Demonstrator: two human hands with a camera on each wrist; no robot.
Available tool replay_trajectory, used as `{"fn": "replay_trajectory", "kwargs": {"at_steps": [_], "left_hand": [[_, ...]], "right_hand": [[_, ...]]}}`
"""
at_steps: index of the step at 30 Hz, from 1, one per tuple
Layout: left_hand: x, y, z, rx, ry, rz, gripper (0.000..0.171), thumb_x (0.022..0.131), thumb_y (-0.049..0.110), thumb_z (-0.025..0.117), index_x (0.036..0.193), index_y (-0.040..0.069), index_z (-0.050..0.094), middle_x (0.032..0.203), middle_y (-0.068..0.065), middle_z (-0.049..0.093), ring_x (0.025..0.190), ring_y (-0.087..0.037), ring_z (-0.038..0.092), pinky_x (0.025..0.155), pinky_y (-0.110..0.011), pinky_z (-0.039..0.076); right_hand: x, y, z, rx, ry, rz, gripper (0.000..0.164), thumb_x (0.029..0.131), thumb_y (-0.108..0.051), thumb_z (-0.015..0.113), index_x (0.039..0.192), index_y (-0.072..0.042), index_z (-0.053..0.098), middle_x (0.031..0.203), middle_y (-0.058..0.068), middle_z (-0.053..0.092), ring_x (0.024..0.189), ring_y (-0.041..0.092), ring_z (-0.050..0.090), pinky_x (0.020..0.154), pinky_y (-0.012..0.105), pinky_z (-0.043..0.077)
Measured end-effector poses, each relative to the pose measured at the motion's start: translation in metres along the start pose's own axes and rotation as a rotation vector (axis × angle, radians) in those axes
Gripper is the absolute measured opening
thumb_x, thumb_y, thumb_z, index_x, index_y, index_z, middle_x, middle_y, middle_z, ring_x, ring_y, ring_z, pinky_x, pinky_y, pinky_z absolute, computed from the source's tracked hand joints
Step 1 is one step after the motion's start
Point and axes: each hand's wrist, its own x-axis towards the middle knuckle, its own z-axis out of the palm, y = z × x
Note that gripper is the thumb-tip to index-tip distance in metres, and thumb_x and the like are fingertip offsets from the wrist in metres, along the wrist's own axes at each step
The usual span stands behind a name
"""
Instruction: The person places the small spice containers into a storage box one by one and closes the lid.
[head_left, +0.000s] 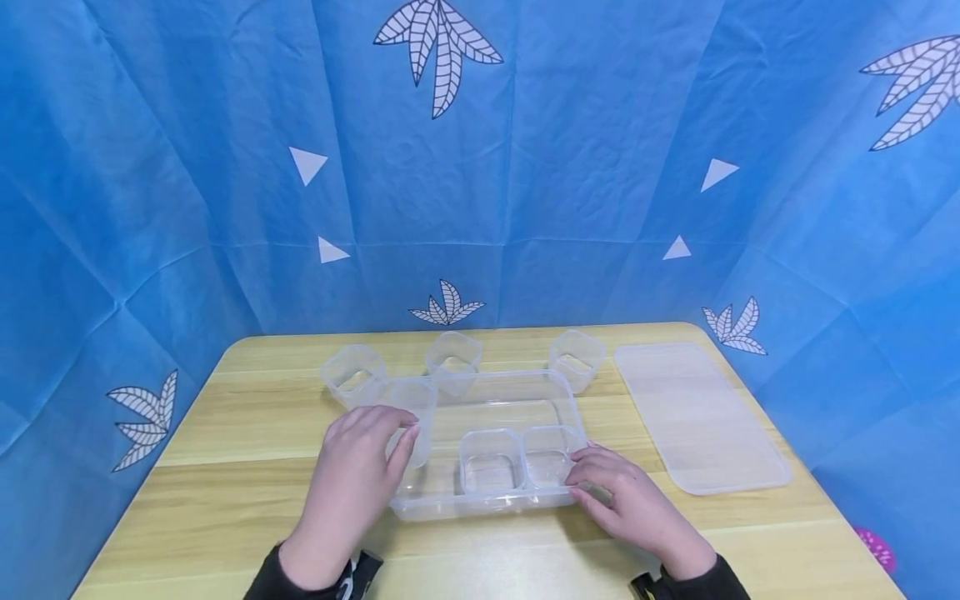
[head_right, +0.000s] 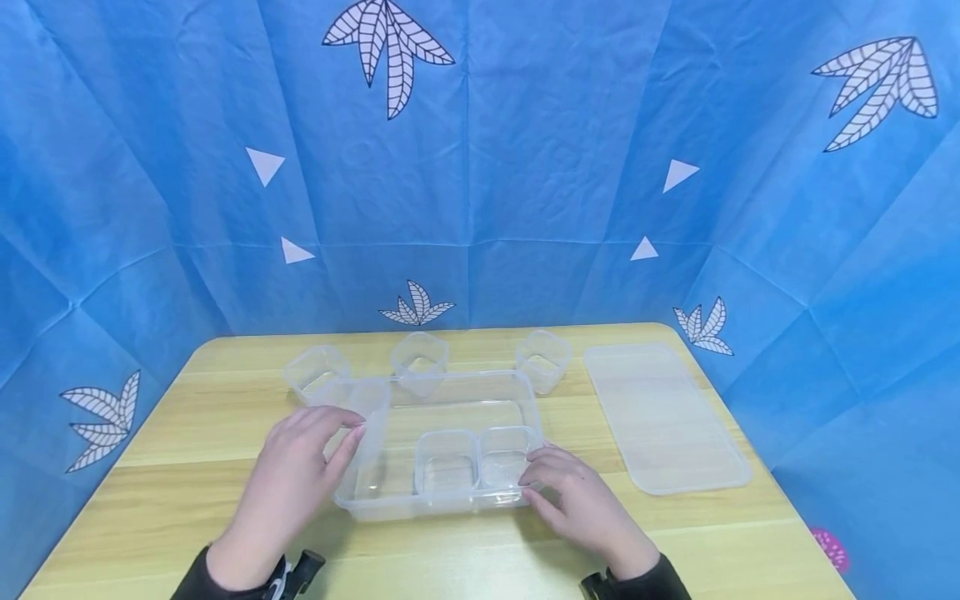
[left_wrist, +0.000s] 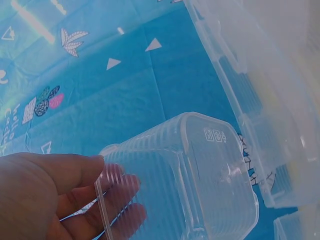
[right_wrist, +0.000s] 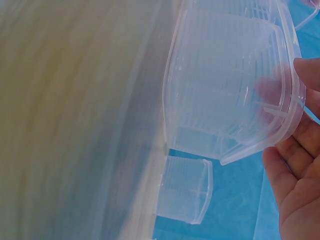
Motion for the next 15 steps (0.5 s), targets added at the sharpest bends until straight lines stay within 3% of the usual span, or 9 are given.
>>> {"fn": "replay_trajectory", "kwargs": {"at_steps": [9, 15], "left_hand": [[-0.006, 0.003, 0.016, 0.004, 0.002, 0.034, 0.008, 0.089, 0.016, 0.077, 0.095, 0.012, 0.073, 0.096, -0.002, 0.073, 0.097, -0.027, 0.066, 0.092, -0.053, 0.049], [-0.009, 0.005, 0.022, -0.004, -0.014, 0.023, 0.008, 0.088, 0.016, 0.078, 0.094, 0.012, 0.073, 0.096, -0.001, 0.073, 0.097, -0.026, 0.066, 0.091, -0.052, 0.049]], "right_hand": [[0.000, 0.000, 0.000, 0.005, 0.002, 0.006, 0.008, 0.096, -0.025, 0.068, 0.092, -0.021, 0.073, 0.101, -0.008, 0.072, 0.113, 0.024, 0.064, 0.100, 0.052, 0.049], [0.000, -0.001, -0.001, 0.005, -0.003, 0.010, 0.007, 0.095, -0.024, 0.068, 0.092, -0.020, 0.073, 0.100, -0.006, 0.072, 0.113, 0.024, 0.064, 0.100, 0.052, 0.048]]}}
